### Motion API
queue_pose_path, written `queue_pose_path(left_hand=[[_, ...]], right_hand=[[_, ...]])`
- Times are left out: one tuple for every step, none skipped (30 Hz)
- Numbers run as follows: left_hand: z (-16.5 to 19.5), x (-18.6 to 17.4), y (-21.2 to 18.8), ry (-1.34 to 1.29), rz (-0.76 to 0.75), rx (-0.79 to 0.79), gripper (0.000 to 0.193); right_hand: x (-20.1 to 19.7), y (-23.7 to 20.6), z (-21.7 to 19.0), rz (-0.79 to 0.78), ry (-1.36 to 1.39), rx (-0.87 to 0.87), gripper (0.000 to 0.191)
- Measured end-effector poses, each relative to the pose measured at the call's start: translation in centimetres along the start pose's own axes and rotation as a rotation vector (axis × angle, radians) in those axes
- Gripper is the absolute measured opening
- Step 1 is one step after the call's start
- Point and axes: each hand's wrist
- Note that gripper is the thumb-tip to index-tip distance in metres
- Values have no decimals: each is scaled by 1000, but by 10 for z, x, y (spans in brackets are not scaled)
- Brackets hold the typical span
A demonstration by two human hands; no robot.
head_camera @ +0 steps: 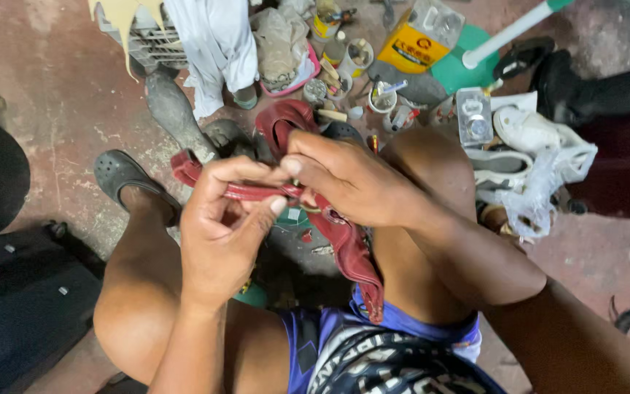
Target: The person hammers a metal ring onto a red leather handbag, then attaches the bag's strap to the ring. The person uses a hammer and a metal ring to secure the strap to the bag.
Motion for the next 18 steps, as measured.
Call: queue_pose_path(left_hand=[[2, 1, 1, 49, 25, -30, 32], [3, 5, 0, 176, 42, 58, 30], [4, 9, 1, 300, 69, 159, 28], [4, 13, 1, 422, 111, 263, 27], [4, 17, 2, 448, 139, 283, 28], [4, 18, 3, 478, 168, 297, 29], [4, 19, 4, 507, 188, 318, 30], [4, 17, 6, 343, 151, 199, 35], [5, 12, 7, 179, 102, 74, 41], [5, 9, 8, 14, 49, -52, 47], [4, 7, 9, 62, 3, -2, 49], [3, 5, 7, 109, -31, 48, 50], [3, 4, 7, 156, -60, 84, 52], [3, 4, 6, 157, -34, 45, 50], [3, 5, 5, 160, -10, 9, 48], [4, 7, 5, 164, 19, -14, 45], [5, 10, 5, 109, 23, -7, 43], [8, 13, 5, 55, 27, 0, 42]], right_hand=[[1, 0, -3, 27, -58, 29, 30], [1, 0, -6, 42, -44, 28, 29], [2, 0, -8, 47, -39, 17, 28], [2, 1, -10, 39, -36, 3, 27], [3, 2, -10, 71, -89, 27, 26], [4, 2, -10, 100, -135, 52, 26], [4, 3, -9, 140, -184, 73, 26], [4, 3, -8, 130, -169, 51, 27], [3, 4, -6, 128, -152, 34, 27], [3, 3, -4, 130, -138, 19, 27], [2, 3, -2, 143, -128, 5, 27], [1, 3, 0, 146, -116, -9, 26], [1, 2, 2, 142, -95, -13, 26], [1, 2, 4, 173, -125, -50, 27], [2, 2, 5, 205, -156, -90, 27], [2, 3, 6, 234, -193, -142, 28], [3, 2, 7, 220, -178, -130, 28], [3, 2, 8, 206, -163, -117, 29]])
Point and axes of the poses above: each hand's wrist, its own y-axis towards the middle knuckle, its own x-axis out of the palm, z = x × y
